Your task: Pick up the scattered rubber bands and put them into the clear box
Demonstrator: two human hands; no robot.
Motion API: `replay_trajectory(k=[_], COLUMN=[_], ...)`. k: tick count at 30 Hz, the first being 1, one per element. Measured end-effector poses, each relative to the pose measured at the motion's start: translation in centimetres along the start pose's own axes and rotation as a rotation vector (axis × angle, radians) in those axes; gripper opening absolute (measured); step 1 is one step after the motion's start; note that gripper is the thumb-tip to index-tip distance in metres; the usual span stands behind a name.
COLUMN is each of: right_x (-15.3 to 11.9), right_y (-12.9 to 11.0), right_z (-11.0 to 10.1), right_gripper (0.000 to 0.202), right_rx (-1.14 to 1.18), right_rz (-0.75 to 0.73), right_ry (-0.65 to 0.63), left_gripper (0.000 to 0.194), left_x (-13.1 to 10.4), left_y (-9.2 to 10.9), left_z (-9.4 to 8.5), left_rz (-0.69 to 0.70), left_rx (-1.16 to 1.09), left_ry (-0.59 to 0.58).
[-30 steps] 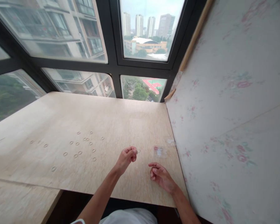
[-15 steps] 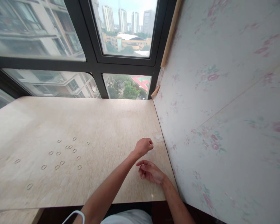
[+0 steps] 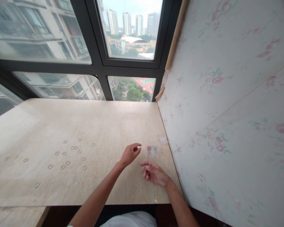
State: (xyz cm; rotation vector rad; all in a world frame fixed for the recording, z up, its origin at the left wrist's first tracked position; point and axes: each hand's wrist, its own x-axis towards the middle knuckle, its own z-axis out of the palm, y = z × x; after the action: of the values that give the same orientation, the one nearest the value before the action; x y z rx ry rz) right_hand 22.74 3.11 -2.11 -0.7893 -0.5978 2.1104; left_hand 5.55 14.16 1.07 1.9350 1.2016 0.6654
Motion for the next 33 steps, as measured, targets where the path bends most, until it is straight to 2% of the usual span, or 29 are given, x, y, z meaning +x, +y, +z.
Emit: replay_trajectory(k=[5, 9, 13, 16, 19, 23, 25, 29, 33], right_x=[-0.2, -0.4, 0.2, 2.1, 5.6, 12.7, 16.7, 24.2, 29.3], right_y=[0.3, 0.4, 0.0, -0.6, -1.1, -0.9, -0.2, 2.0, 4.1], right_z=[0.2, 0.7, 1.6, 3.4, 6.4, 11.9, 14.8, 20.0, 23.1], right_gripper=[0.031, 0.033, 0.037, 0.037, 0.038, 0.035, 0.032, 0.027, 0.034], right_rx=[-0.031, -0.076, -0.305, -0.499, -0.646, -0.888, -1.048, -1.254, -1.555], right_rz=[-0.001, 0.009, 0.071, 0.099, 0.068, -0.057, -0.107, -0.103, -0.067], right_ry=[0.037, 0.095, 0.074, 0.063, 0.007, -0.082, -0.111, -0.154, -0.177], left_gripper=[0.025, 0.022, 0.019, 0.019, 0.019, 0.018, 0.018, 0.018, 0.017], left_x=[-6.6, -11.2, -14.3, -15.4, -15.6, -15.5, -15.7, -16.1, -16.3], left_y=[-4.3, -6.1, -7.4, -8.1, -8.4, -8.4, -8.5, -8.7, -8.8], left_z=[-3.0, -4.6, -5.5, -5.6, -5.7, -5.8, -5.9, -6.0, -6.1], left_rz=[-0.083, -0.116, -0.126, -0.126, -0.139, -0.176, -0.175, -0.156, -0.141], left_rx=[0.12, 0.247, 0.271, 0.225, 0.16, 0.089, 0.06, 0.013, -0.015], left_ry=[0.128, 0.239, 0.34, 0.387, 0.403, 0.423, 0.421, 0.417, 0.435])
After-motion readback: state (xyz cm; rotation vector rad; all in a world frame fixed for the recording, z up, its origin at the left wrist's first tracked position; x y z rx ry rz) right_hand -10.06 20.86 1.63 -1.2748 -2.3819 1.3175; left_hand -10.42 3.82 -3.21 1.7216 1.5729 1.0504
